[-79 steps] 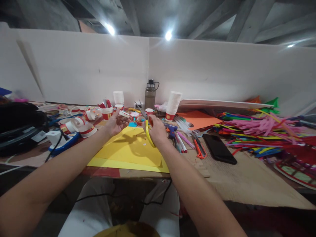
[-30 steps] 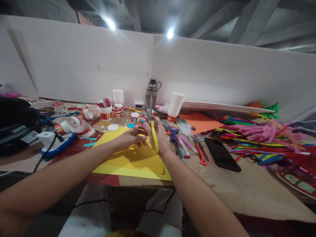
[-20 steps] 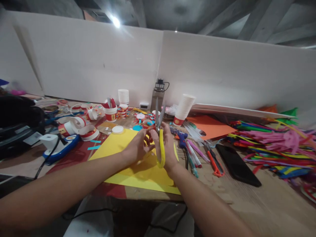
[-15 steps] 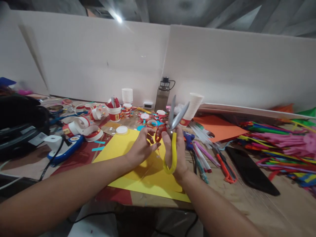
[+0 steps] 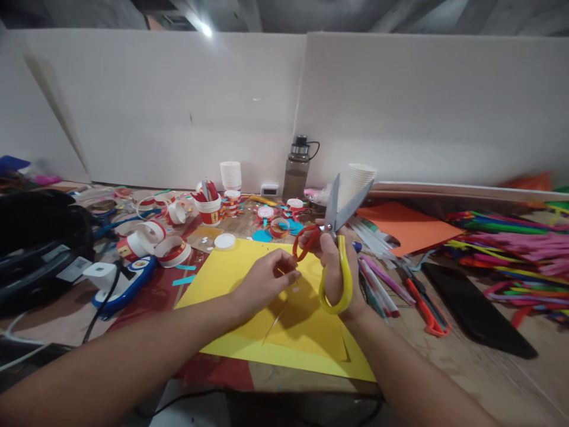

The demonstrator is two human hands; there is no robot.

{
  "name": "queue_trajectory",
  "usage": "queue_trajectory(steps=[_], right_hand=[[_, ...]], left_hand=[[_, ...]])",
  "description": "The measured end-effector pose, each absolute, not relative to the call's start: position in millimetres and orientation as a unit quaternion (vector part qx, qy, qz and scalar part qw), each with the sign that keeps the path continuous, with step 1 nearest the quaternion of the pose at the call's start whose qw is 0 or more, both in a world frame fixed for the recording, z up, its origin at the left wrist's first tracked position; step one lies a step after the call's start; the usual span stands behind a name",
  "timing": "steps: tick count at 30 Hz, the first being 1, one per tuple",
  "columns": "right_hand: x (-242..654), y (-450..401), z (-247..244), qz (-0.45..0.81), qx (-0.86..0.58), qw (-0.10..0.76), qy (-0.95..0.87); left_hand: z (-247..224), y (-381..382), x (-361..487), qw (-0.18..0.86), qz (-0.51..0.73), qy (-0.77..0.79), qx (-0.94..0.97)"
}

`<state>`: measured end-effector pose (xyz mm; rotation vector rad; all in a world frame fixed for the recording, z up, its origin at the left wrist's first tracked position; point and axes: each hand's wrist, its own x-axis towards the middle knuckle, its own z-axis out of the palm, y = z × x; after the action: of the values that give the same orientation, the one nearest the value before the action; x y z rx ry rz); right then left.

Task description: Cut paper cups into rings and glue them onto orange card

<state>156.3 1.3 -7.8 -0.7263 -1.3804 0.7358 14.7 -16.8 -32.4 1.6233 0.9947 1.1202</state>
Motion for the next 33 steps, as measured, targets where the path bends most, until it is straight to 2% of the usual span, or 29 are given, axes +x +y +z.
queue_trajectory(steps=[6,15,20,28,33], right_hand=[[160,-1,-7,0.385,-0.328,0.644,-0.575],[158,-10,4,0.386,-0.339,0.651,-0.558],[163,-5,6,0.392,-0.343,0.670,-0.528],[165,7,-9,0.472,-0.381,0.584,-0.539],[166,12,-15,0.480,-0.411,0.541,-0.555]], left_hand=[[-30,-19,13,0.424,0.396,0.414,0.701],[-37,3,4,0.272,0.405,0.471,0.735],[-37,7,-2,0.236,0.415,0.477,0.738],[-42,16,-11,0.217,0.415,0.507,0.724],[-29,28,-7,0.187,0.426,0.497,0.733]])
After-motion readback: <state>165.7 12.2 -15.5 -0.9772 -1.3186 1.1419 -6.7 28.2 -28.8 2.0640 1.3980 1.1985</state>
